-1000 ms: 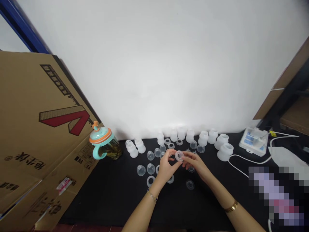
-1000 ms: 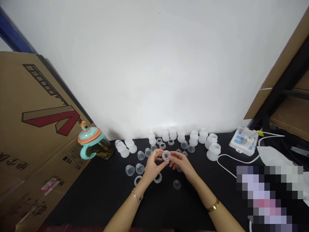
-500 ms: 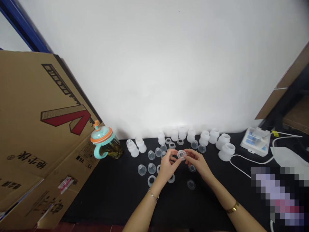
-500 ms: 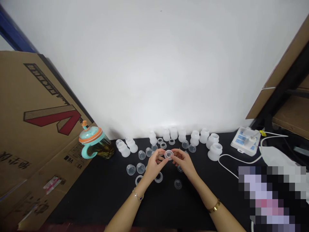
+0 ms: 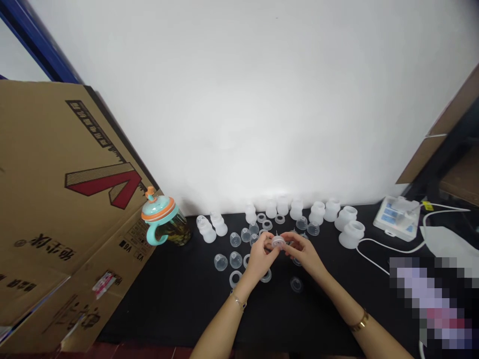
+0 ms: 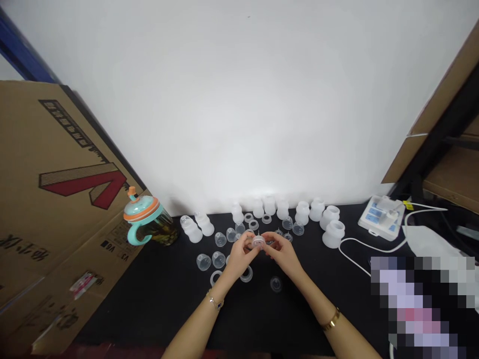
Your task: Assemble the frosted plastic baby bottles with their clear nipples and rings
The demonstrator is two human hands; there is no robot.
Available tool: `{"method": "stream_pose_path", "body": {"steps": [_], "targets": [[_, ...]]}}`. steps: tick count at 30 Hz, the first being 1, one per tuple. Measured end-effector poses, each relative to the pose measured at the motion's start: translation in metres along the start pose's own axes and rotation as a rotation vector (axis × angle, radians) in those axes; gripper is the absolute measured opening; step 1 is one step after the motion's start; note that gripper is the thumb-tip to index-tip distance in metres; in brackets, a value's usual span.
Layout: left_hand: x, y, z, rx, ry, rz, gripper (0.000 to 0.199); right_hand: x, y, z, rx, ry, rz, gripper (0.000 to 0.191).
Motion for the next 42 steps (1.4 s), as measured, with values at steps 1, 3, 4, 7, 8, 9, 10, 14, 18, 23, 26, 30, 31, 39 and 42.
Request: {"method": "stream_pose_path", "body": {"steps": [1,3,4,7,8,9,10,14,18,23,26,30,31,39,42], "targets": [[0.0,0.0,0.0,-0.001,0.0,0.008,0.019,0.0,-0.001,0.0,-0.008,0.005,0.019,0.039],[0.0,0.001,0.0,0.004,0.006,0.016,0.019,0.001,-0.002,0.001,-0.026,0.018,0.065,0.039],[0.0,0.001,0.001,0.009,0.006,0.014,0.019,0.001,-0.003,0.002,-0.035,0.02,0.091,0.039],[0.0,0.002,0.001,0.028,0.014,-0.011,0.018,0.003,-0.005,0.003,-0.067,0.029,0.168,0.037],[-0.001,0.003,0.002,0.034,0.017,-0.022,0.018,0.003,-0.006,0.003,-0.079,0.031,0.188,0.036],[-0.001,0.003,0.002,0.04,0.02,-0.033,0.017,0.003,-0.006,0.003,-0.089,0.034,0.206,0.036],[-0.001,0.004,0.002,0.046,0.022,-0.046,0.017,0.004,-0.006,0.004,-0.098,0.039,0.221,0.036],[-0.001,0.008,0.004,0.067,0.019,-0.103,0.016,0.004,-0.004,0.004,-0.127,0.066,0.279,0.036],[-0.001,0.009,0.004,0.092,0.024,-0.153,0.019,0.005,-0.004,0.005,-0.174,0.062,0.326,0.031],[-0.001,0.008,0.004,0.096,0.017,-0.171,0.016,0.006,-0.005,0.005,-0.172,0.044,0.334,0.028],[-0.001,0.009,0.004,0.097,0.007,-0.178,0.015,0.006,-0.006,0.006,-0.166,0.038,0.325,0.028],[-0.001,0.012,0.005,0.111,0.004,-0.199,0.017,0.006,-0.009,0.006,-0.157,0.042,0.323,0.03],[-0.001,0.012,0.005,0.113,0.005,-0.205,0.017,0.006,-0.009,0.006,-0.156,0.041,0.325,0.031],[-0.001,0.009,0.006,0.098,0.01,-0.21,0.018,0.007,-0.01,0.007,-0.16,0.049,0.356,0.027],[0.0,0.007,0.006,0.091,0.02,-0.201,0.02,0.008,-0.009,0.007,-0.163,0.065,0.366,0.025]]}}
Point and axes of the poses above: each hand's wrist, its own z-axis away from the middle knuckle, its own x-axis out of the palm, y = z × x, the point moved 2 cm from there along -z, towards the middle knuckle, and after that the axes turned 6 degrees about x, right-handed, at the moved point
